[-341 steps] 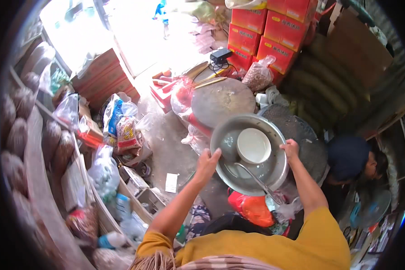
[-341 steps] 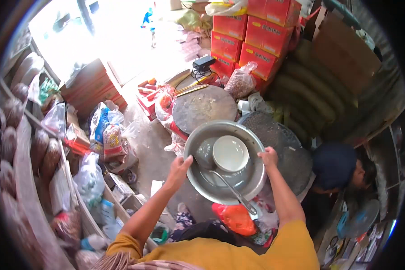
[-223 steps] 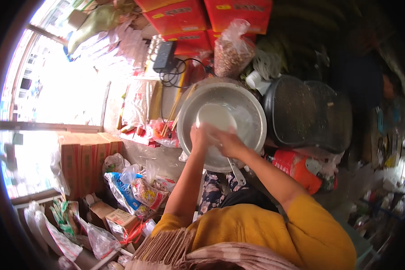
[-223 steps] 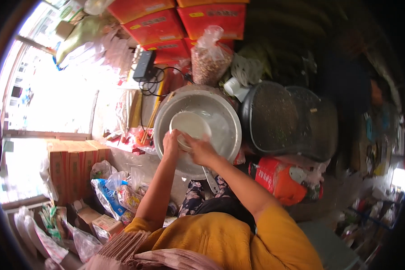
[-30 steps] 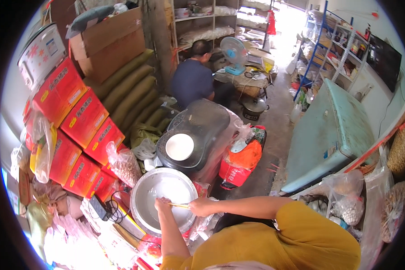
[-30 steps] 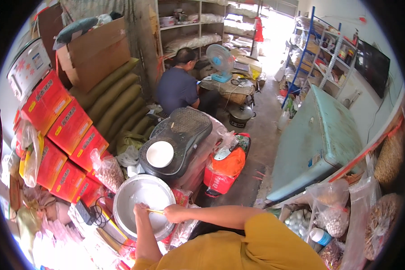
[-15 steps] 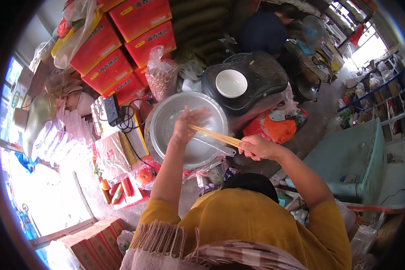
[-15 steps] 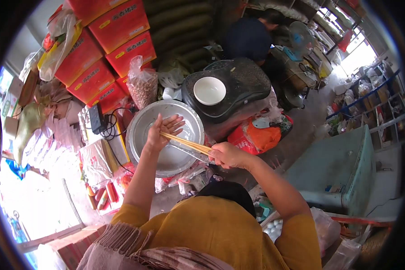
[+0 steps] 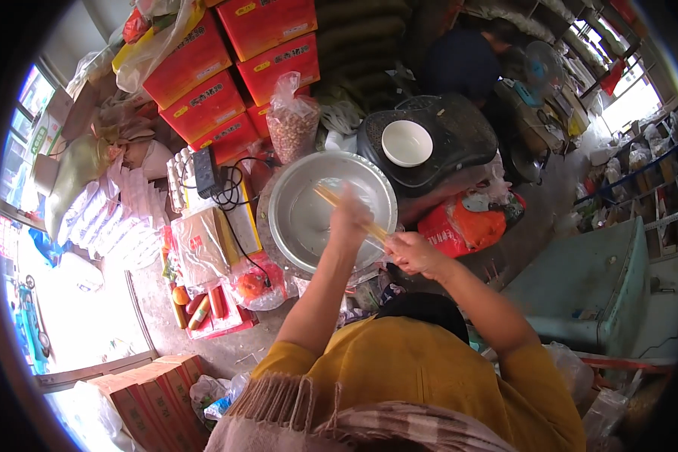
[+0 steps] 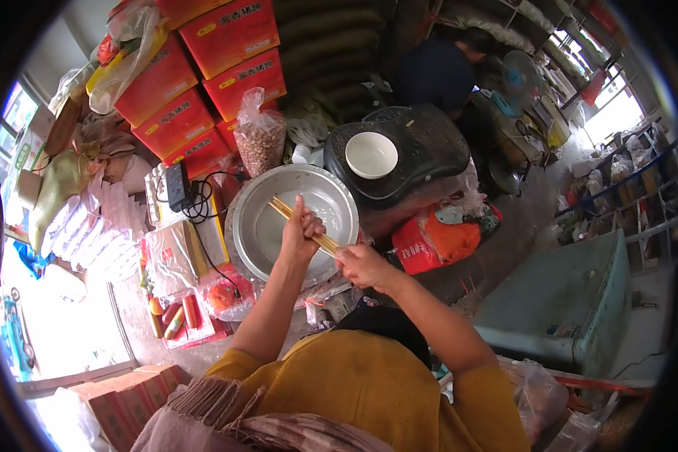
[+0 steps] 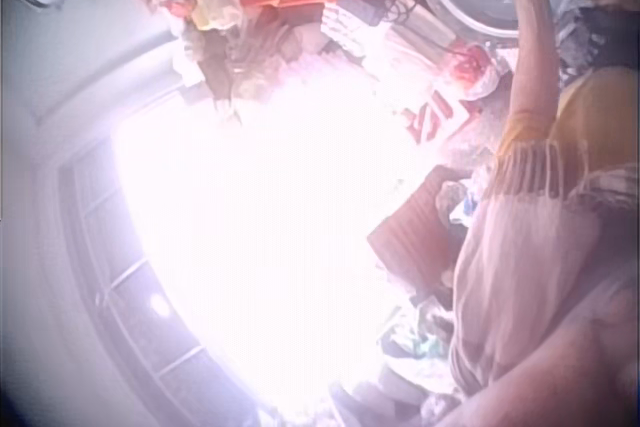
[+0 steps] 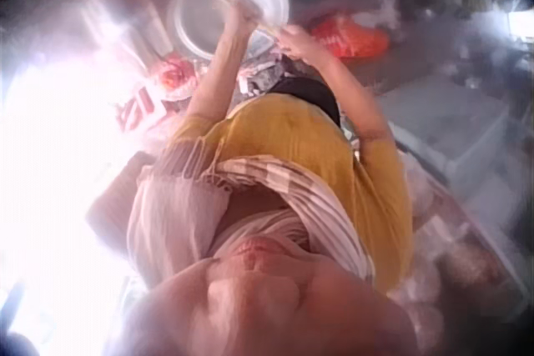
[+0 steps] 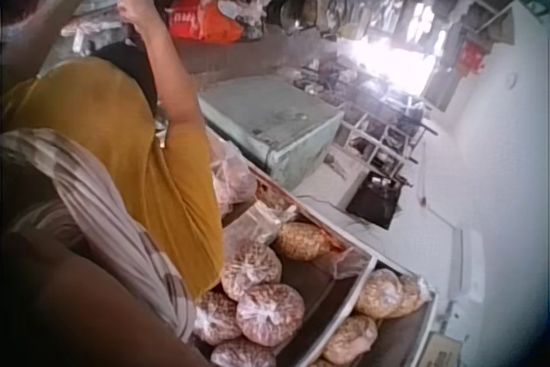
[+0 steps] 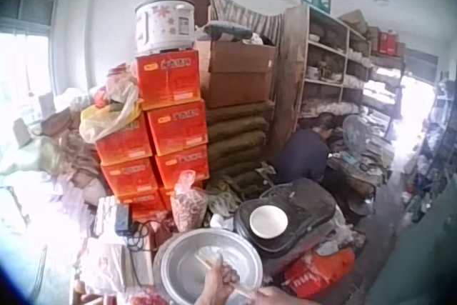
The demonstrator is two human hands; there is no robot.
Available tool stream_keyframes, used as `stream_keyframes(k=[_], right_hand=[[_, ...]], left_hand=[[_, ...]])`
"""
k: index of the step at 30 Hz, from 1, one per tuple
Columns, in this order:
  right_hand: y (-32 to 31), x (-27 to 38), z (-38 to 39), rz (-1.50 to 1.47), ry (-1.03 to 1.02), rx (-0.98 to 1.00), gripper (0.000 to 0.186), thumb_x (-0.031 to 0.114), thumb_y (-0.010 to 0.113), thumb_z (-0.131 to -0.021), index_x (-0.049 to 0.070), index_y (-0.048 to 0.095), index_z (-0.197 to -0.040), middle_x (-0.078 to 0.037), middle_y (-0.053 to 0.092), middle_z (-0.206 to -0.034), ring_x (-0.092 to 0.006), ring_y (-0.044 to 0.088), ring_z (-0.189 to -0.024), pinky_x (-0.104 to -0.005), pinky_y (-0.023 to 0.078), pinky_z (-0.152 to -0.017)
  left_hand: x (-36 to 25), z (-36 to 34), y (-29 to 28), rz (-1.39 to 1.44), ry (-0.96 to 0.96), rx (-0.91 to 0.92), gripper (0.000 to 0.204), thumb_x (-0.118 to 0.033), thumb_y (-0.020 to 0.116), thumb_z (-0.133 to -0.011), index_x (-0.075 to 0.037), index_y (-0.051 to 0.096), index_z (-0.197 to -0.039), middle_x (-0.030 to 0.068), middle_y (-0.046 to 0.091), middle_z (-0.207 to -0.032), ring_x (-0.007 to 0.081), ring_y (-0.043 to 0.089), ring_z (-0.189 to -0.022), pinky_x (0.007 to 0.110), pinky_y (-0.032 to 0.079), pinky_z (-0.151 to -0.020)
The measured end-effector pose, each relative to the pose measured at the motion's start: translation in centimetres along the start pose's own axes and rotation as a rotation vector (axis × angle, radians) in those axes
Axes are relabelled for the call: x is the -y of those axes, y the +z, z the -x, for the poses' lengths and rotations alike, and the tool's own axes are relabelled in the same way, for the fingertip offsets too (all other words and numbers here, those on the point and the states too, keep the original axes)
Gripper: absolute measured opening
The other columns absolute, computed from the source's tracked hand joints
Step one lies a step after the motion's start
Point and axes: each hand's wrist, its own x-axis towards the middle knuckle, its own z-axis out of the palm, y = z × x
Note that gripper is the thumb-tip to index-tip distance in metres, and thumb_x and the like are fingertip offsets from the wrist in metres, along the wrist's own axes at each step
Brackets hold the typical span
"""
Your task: The person pours water from a container into a large metal bowl containing a white powder, then stirs the mixture by hand to form a thick white paste. The person also handles a small green leaf and several packets of seasoning, adding some contents to the bowl.
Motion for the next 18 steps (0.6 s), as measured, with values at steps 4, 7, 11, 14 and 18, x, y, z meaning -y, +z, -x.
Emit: stream_keyframes(k=[4,7,11,14,18], right_hand=[[0.6,-0.4,-0.1,0.098,-0.065,-0.114,0.027,0.028,0.04,-0.091,0.006,0.046,-0.077,0.004,0.035,-0.051,-0.0034,0.028,-0.037,-0.0192,0.023,-0.034],[0.1,0.3,1.6,0.262,-0.101,-0.155,0.028,0.028,0.041,-0.09,0.006,0.047,-0.074,0.004,0.037,-0.051,-0.0045,0.03,-0.039,-0.0202,0.026,-0.037],[-2.7,0.1,5.2,0.268,-0.048,-0.086,0.028,0.026,0.043,-0.089,0.005,0.049,-0.072,0.002,0.04,-0.053,-0.0064,0.036,-0.045,-0.0225,0.032,-0.043],[-3.8,1.5,6.9,0.547,-0.193,-0.158,0.027,0.025,0.043,-0.09,0.004,0.049,-0.074,0.001,0.042,-0.055,-0.0071,0.039,-0.05,-0.0235,0.033,-0.047],[-4.9,3.6,7.7,0.68,-0.228,-0.148,0.024,0.023,0.043,-0.09,0.004,0.049,-0.075,0.001,0.044,-0.059,-0.0073,0.041,-0.053,-0.0228,0.035,-0.05]], left_hand=[[0.7,-0.8,0.9,0.095,-0.018,-0.292,0.042,-0.039,0.045,-0.088,-0.015,0.032,-0.055,-0.0049,0.023,-0.044,0.009,0.02,-0.034,0.024,0.016,-0.034],[-0.6,-2.2,-0.3,0.001,0.197,-0.288,0.04,-0.041,0.042,-0.089,-0.016,0.035,-0.058,-0.004,0.026,-0.046,0.0083,0.021,-0.036,0.023,0.017,-0.035],[-7.7,-2.5,-5.9,0.04,0.433,-0.41,0.034,-0.039,0.04,-0.09,-0.013,0.04,-0.068,-0.0029,0.032,-0.054,0.008,0.027,-0.042,0.022,0.022,-0.037],[-8.8,0.3,-4.4,-0.487,0.32,-0.237,0.026,-0.028,0.044,-0.09,-0.004,0.052,-0.087,-0.0004,0.045,-0.065,0.0093,0.04,-0.051,0.022,0.037,-0.049],[-6.1,4.2,2.6,-0.84,0.196,-0.063,0.023,-0.024,0.049,-0.089,-0.001,0.053,-0.092,0.0031,0.053,-0.078,0.0101,0.047,-0.058,0.023,0.041,-0.057]])
